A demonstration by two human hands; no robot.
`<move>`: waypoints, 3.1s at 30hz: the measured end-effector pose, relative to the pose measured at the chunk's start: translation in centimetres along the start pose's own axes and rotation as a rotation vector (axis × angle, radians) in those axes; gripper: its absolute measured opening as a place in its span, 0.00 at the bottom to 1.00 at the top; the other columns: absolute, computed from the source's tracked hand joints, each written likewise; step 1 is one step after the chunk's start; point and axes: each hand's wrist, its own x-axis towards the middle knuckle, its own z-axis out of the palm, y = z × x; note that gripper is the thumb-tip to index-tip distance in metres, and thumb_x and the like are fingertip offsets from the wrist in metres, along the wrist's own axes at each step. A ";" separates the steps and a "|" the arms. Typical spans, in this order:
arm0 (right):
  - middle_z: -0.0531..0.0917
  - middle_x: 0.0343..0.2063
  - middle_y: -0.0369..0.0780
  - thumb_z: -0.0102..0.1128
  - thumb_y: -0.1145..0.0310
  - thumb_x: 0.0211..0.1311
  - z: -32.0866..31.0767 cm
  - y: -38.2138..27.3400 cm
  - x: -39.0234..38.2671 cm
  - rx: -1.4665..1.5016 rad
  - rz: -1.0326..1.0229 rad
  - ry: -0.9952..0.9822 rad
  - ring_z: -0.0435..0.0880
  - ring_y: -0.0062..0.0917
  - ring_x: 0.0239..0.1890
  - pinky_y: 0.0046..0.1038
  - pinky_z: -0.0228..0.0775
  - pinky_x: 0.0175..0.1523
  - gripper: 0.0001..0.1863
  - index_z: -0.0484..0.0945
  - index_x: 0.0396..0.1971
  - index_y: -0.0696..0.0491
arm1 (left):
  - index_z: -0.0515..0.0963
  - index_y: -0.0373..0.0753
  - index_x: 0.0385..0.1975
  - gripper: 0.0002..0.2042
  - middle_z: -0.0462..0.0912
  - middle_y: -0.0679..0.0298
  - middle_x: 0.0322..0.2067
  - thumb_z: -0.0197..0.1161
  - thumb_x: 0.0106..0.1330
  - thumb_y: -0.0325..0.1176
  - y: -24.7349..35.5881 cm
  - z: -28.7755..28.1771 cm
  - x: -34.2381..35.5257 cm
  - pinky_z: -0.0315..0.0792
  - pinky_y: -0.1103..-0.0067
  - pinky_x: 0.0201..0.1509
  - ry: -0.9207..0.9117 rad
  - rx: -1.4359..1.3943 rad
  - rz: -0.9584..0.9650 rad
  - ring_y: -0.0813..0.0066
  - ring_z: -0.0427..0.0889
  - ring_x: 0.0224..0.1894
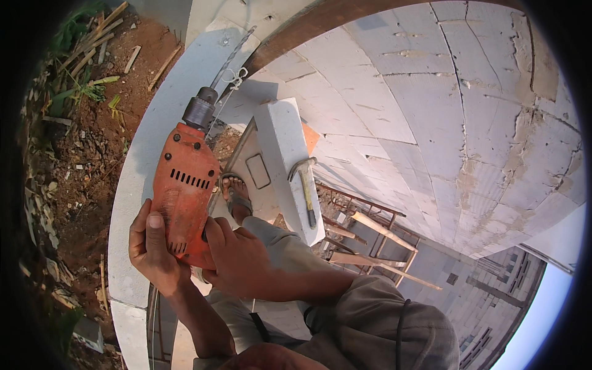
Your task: The person uses a corded electric drill to make holes in a white concrete or plaster wall. They then insert plastic wall anchors into the drilled holes and tap them flush with a hammer. The person repeats this process for multiple holes along the wall.
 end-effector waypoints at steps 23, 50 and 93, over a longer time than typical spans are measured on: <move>0.80 0.40 0.47 0.75 0.54 0.46 2.6 5.6 -11.1 0.025 0.247 -0.129 0.84 0.45 0.39 0.43 0.77 0.44 0.38 0.67 0.52 0.58 | 0.79 0.28 0.50 0.20 0.82 0.52 0.47 0.74 0.58 0.27 -5.0 -3.9 -11.2 0.76 0.74 0.57 -0.095 0.125 -0.252 0.67 0.81 0.50; 0.76 0.48 0.57 0.60 0.35 0.59 10.1 41.2 1.3 -0.109 0.492 0.701 0.74 0.55 0.54 0.51 0.67 0.56 0.45 0.65 0.58 0.62 | 0.76 0.25 0.45 0.16 0.82 0.55 0.43 0.70 0.64 0.30 -31.2 -4.0 -4.9 0.80 0.79 0.45 0.106 0.010 -0.395 0.74 0.83 0.41; 0.79 0.52 0.57 0.51 0.32 0.60 9.6 39.9 1.8 -0.188 0.607 0.755 0.79 0.50 0.55 0.41 0.69 0.59 0.47 0.71 0.56 0.66 | 0.78 0.40 0.35 0.16 0.81 0.58 0.35 0.74 0.53 0.40 -51.3 -28.6 -12.4 0.76 0.63 0.43 -0.545 1.567 0.025 0.54 0.82 0.39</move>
